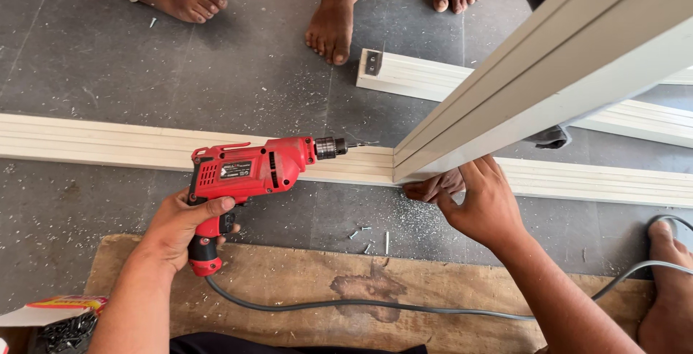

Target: The person uses a red power drill to drive screws into white frame components, joining them together with metal brackets. Another person assists by holding the frame pieces in place. The person continues to assemble the frame by attaching additional pieces.

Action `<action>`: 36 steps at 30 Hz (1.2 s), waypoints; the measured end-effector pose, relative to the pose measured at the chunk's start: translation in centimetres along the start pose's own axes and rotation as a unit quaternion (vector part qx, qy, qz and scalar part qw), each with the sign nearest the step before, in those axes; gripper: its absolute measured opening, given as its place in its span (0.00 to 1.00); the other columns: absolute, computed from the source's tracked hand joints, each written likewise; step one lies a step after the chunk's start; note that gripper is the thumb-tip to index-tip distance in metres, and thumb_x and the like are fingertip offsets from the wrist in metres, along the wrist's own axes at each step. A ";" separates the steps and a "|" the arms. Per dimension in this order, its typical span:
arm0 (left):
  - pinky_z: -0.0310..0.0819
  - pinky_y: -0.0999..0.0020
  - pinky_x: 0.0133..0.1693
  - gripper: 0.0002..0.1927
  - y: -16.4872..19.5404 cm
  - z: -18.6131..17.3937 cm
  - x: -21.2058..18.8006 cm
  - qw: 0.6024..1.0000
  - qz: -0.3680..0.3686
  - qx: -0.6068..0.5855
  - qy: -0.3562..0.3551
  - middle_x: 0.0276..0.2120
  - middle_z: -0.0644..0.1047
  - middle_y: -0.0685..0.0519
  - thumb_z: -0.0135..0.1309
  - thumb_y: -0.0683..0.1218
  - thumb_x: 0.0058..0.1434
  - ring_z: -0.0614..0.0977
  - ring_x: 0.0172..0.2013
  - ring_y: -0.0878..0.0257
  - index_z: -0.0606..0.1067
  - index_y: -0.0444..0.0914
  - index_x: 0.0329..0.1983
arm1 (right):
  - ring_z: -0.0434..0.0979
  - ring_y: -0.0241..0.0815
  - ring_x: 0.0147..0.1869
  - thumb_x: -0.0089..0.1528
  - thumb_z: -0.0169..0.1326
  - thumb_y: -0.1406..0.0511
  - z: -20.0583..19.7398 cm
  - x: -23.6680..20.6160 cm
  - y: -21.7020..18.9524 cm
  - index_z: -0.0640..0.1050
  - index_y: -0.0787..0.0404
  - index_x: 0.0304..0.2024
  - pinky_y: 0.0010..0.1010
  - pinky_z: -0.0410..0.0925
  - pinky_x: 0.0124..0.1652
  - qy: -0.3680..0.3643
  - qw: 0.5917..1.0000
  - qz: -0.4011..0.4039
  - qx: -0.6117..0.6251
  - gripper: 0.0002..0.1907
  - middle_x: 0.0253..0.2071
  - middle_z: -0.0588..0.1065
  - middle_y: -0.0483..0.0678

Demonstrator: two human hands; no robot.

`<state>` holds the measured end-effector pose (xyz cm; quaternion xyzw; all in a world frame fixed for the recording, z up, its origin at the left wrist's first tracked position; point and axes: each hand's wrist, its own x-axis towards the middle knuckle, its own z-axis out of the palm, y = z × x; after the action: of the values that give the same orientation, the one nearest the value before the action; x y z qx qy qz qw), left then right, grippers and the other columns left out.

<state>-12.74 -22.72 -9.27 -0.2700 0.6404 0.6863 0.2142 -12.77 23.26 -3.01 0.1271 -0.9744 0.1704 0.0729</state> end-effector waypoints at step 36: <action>0.75 0.62 0.21 0.29 2.2 0.7 5.9 0.996 -0.061 0.053 -0.034 0.35 0.84 0.44 0.70 0.49 0.41 0.85 0.26 0.53 0.79 0.32 0.46 | 0.72 0.44 0.53 0.64 0.45 0.48 16.6 5.8 14.1 0.68 0.61 0.64 0.32 0.79 0.41 0.133 -0.137 -0.644 -0.741 0.33 0.52 0.68 0.57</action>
<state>-18.67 -22.53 -11.37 -0.2732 0.6503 0.6460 0.2917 -23.81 29.00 -21.84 -0.5336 -0.0984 0.7750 -0.3239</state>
